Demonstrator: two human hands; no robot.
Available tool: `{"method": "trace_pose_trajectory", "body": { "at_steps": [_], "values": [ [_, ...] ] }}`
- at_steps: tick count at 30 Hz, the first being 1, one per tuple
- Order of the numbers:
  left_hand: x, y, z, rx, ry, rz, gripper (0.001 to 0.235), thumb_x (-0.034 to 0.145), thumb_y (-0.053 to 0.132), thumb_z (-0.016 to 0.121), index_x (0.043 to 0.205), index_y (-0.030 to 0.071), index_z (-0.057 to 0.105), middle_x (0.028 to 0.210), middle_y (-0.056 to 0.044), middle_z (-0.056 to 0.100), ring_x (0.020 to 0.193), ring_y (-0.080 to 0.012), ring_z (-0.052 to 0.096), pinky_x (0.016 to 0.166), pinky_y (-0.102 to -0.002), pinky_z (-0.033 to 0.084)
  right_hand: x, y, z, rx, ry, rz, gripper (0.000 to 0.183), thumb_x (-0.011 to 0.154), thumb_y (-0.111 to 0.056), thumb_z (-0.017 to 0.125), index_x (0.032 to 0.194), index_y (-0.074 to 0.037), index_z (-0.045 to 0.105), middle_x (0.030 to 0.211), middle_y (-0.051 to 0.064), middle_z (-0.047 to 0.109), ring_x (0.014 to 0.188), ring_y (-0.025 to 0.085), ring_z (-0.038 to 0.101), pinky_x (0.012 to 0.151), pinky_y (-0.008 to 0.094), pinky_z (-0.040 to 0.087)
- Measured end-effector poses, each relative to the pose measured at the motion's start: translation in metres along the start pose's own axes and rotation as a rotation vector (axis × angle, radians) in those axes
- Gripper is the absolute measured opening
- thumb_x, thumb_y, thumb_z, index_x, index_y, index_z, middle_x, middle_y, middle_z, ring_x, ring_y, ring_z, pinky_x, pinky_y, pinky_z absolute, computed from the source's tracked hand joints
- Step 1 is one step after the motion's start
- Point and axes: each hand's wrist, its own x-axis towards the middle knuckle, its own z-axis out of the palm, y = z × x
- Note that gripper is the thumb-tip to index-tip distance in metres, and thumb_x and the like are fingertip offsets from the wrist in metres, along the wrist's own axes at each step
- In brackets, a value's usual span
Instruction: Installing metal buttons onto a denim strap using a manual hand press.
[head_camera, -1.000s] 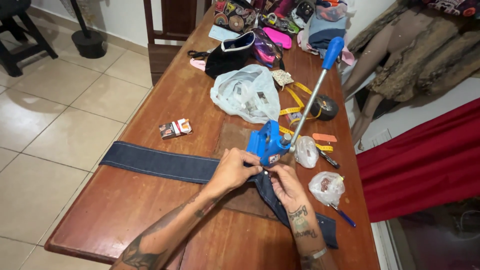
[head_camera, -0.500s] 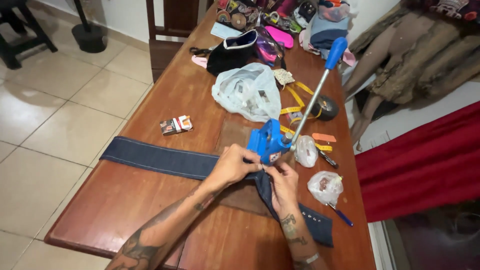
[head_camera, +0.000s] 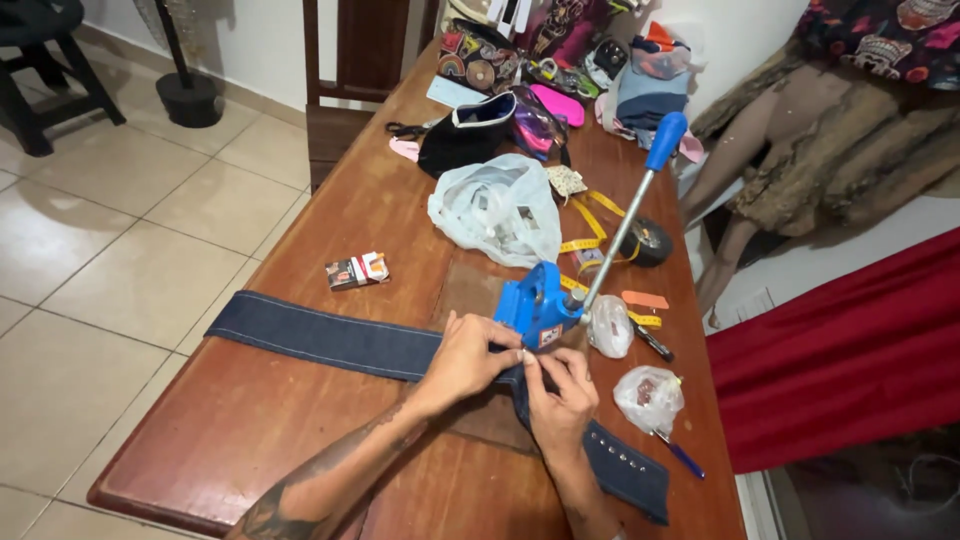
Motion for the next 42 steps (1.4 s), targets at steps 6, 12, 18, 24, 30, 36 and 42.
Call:
{"method": "trace_pose_trajectory", "body": {
  "at_steps": [6, 12, 18, 24, 30, 36, 42],
  "values": [
    [-0.012, -0.001, 0.01, 0.211, 0.094, 0.23, 0.022, 0.109, 0.033, 0.083, 0.11, 0.02, 0.1, 0.127, 0.001, 0.097, 0.139, -0.0346, 0.074, 0.139, -0.088, 0.013, 0.004, 0.0, -0.004, -0.053, 0.004, -0.161, 0.008, 0.107, -0.01, 0.095, 0.109, -0.004, 0.091, 0.115, 0.013, 0.081, 0.093, 0.027, 0.083, 0.084, 0.04, 0.069],
    [-0.009, -0.005, 0.008, 0.281, 0.089, 0.335, 0.024, 0.113, 0.035, 0.08, 0.107, 0.021, 0.098, 0.123, 0.01, 0.096, 0.137, -0.0301, 0.072, 0.137, -0.09, 0.009, 0.01, 0.007, -0.006, -0.045, -0.047, -0.234, 0.007, 0.11, -0.008, 0.089, 0.108, -0.002, 0.088, 0.111, 0.014, 0.082, 0.098, 0.028, 0.083, 0.089, 0.041, 0.069],
    [-0.003, -0.001, 0.0, 0.271, 0.042, 0.249, 0.012, 0.108, 0.037, 0.088, 0.105, 0.03, 0.097, 0.128, 0.004, 0.097, 0.149, -0.0321, 0.071, 0.143, -0.089, 0.007, 0.013, 0.017, -0.004, 0.022, -0.072, -0.038, 0.006, 0.101, -0.021, 0.1, 0.1, -0.02, 0.094, 0.099, 0.001, 0.081, 0.086, 0.032, 0.086, 0.082, 0.044, 0.07],
    [-0.004, 0.003, 0.003, 0.402, 0.04, 0.27, 0.011, 0.108, 0.037, 0.087, 0.108, 0.033, 0.097, 0.126, 0.008, 0.097, 0.15, -0.0283, 0.068, 0.141, -0.09, 0.001, 0.026, 0.013, -0.013, 0.043, -0.162, 0.01, 0.008, 0.1, -0.022, 0.099, 0.097, -0.02, 0.092, 0.095, 0.003, 0.078, 0.084, 0.036, 0.085, 0.079, 0.046, 0.069],
    [-0.001, -0.002, -0.006, 0.415, -0.014, 0.268, 0.011, 0.109, 0.041, 0.087, 0.111, 0.037, 0.096, 0.129, 0.011, 0.095, 0.151, -0.0275, 0.066, 0.14, -0.092, 0.002, 0.027, 0.02, -0.017, 0.039, -0.18, -0.09, 0.005, 0.098, -0.018, 0.1, 0.099, -0.02, 0.094, 0.097, 0.004, 0.081, 0.084, 0.036, 0.087, 0.075, 0.046, 0.07],
    [0.008, -0.01, -0.008, 0.3, -0.076, 0.147, 0.009, 0.107, 0.042, 0.092, 0.114, 0.04, 0.097, 0.126, 0.012, 0.096, 0.144, -0.0293, 0.07, 0.14, -0.093, 0.006, 0.018, 0.016, -0.016, 0.006, -0.144, -0.232, 0.007, 0.103, -0.015, 0.096, 0.109, -0.019, 0.096, 0.104, 0.003, 0.084, 0.091, 0.032, 0.089, 0.08, 0.043, 0.071],
    [0.025, 0.022, -0.036, 0.27, -0.229, 0.03, 0.006, 0.098, 0.041, 0.1, 0.101, 0.036, 0.1, 0.126, 0.008, 0.097, 0.147, -0.0384, 0.078, 0.142, -0.09, 0.019, 0.015, 0.017, -0.015, -0.094, -0.092, -0.363, 0.015, 0.102, -0.012, 0.098, 0.117, -0.015, 0.097, 0.111, 0.008, 0.088, 0.097, 0.035, 0.088, 0.109, 0.056, 0.068]
  ]
}}
